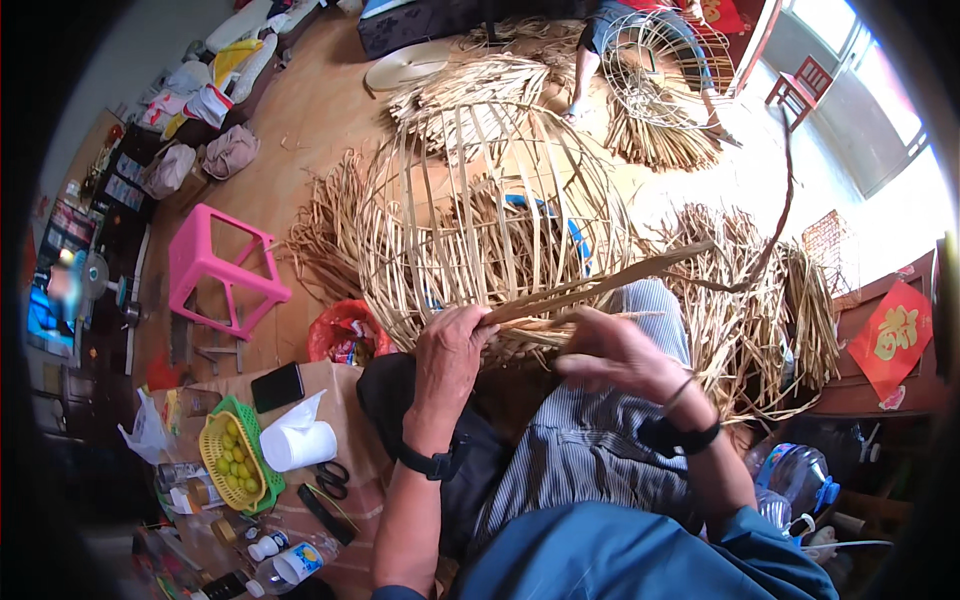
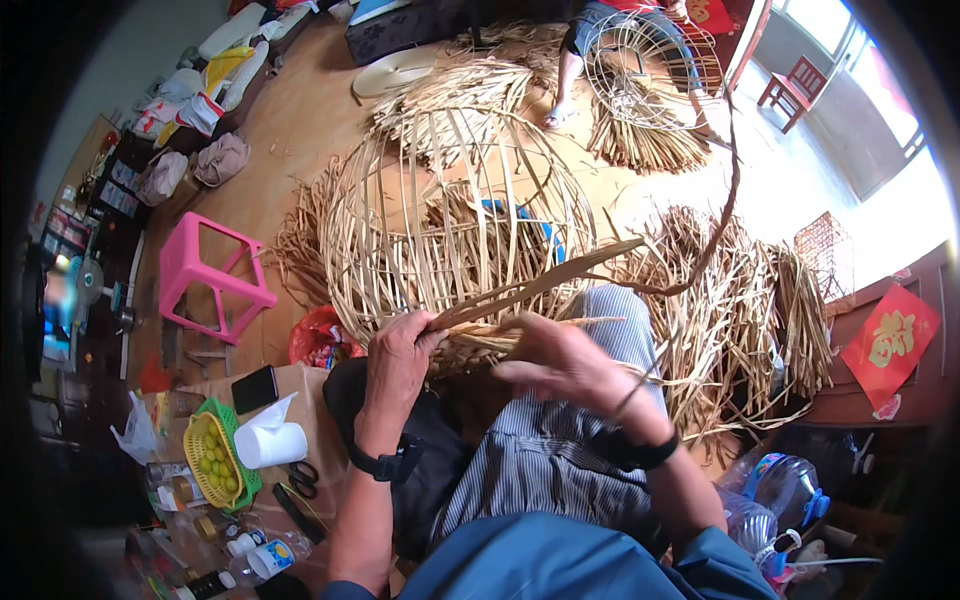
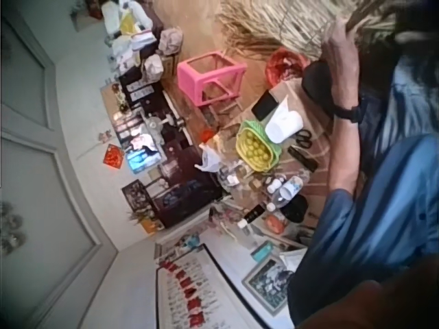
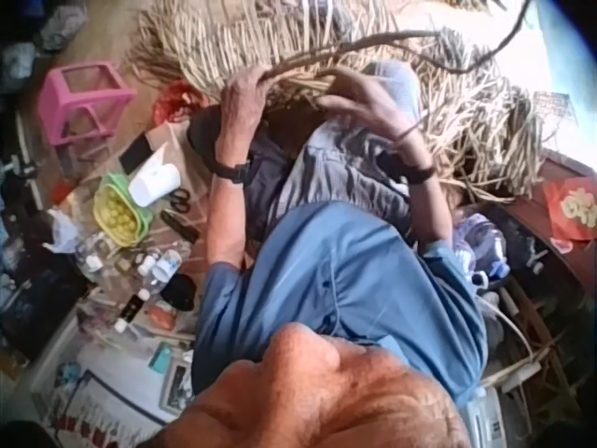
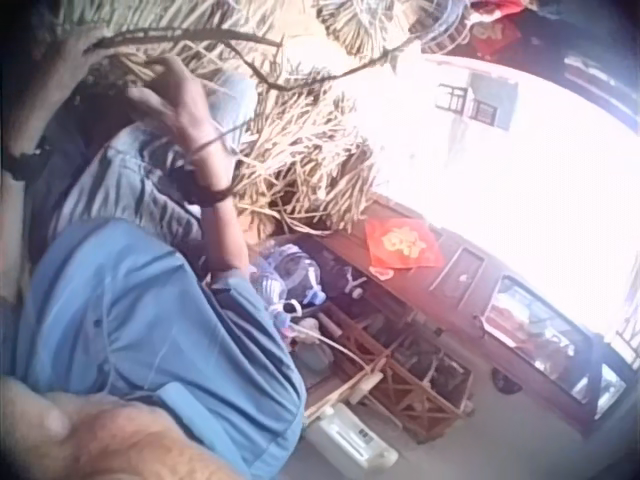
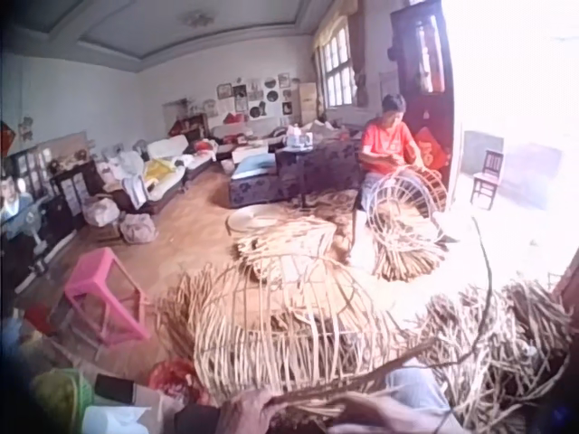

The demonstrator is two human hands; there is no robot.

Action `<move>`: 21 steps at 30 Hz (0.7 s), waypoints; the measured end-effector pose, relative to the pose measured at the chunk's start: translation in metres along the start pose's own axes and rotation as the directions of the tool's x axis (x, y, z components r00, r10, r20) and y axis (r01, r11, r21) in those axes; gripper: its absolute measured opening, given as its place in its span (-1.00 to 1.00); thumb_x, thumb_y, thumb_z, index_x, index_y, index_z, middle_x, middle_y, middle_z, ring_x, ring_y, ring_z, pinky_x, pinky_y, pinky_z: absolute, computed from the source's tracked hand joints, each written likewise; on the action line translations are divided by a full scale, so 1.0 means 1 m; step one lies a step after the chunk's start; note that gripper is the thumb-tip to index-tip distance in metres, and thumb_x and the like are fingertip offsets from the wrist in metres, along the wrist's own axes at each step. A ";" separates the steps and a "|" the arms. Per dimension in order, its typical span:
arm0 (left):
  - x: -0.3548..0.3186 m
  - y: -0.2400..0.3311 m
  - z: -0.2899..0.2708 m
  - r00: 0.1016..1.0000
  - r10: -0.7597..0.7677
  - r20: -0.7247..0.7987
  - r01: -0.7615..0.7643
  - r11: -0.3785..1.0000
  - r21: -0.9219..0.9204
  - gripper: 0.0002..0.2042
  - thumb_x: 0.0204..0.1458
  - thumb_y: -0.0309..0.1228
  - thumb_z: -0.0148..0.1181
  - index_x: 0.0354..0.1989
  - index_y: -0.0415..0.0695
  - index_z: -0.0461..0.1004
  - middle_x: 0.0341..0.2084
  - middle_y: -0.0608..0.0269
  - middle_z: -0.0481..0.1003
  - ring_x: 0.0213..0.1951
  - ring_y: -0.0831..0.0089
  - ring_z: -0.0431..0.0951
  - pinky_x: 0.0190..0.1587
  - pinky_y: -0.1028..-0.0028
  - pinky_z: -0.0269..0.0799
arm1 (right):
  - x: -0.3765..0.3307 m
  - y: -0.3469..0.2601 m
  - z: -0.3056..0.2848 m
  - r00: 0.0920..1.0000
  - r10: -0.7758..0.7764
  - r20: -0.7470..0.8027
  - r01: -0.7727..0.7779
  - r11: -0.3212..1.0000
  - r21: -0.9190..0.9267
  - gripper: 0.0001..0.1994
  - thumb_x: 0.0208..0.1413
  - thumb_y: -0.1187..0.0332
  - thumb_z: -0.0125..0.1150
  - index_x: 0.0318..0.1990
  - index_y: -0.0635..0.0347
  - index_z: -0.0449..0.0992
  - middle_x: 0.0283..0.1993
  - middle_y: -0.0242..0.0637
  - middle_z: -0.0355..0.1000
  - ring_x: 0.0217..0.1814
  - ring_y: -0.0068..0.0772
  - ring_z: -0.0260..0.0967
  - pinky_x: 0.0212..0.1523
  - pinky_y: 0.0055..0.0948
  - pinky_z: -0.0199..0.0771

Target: Weaving strips of bamboo together to form a large basket or furniture frame.

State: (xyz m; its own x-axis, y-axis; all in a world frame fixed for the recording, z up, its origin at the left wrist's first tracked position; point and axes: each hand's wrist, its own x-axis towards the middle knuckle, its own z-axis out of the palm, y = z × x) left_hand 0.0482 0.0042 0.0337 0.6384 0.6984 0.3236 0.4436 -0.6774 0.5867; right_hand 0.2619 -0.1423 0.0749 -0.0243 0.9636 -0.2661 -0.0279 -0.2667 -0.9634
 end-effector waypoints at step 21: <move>0.005 0.028 0.010 0.994 -0.105 -0.035 0.111 0.957 0.268 -0.82 0.24 -0.41 0.09 -0.35 -0.28 0.49 -0.43 -0.16 0.54 -0.27 -0.10 0.56 -0.13 0.03 0.45 | 0.135 -0.030 0.004 0.757 -0.635 -0.155 0.512 0.724 -0.463 -0.85 0.29 0.40 0.13 -0.24 0.32 0.51 -0.38 -0.17 0.44 -0.41 -0.28 0.39 -0.33 -0.26 0.39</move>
State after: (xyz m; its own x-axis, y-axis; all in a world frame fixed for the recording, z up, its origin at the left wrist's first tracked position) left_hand 0.0704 -0.0138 0.0447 0.5657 0.7734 0.2860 0.6637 -0.6329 0.3987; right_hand 0.2551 -0.0044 0.0676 0.1544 0.9013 0.4048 0.4300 0.3076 -0.8488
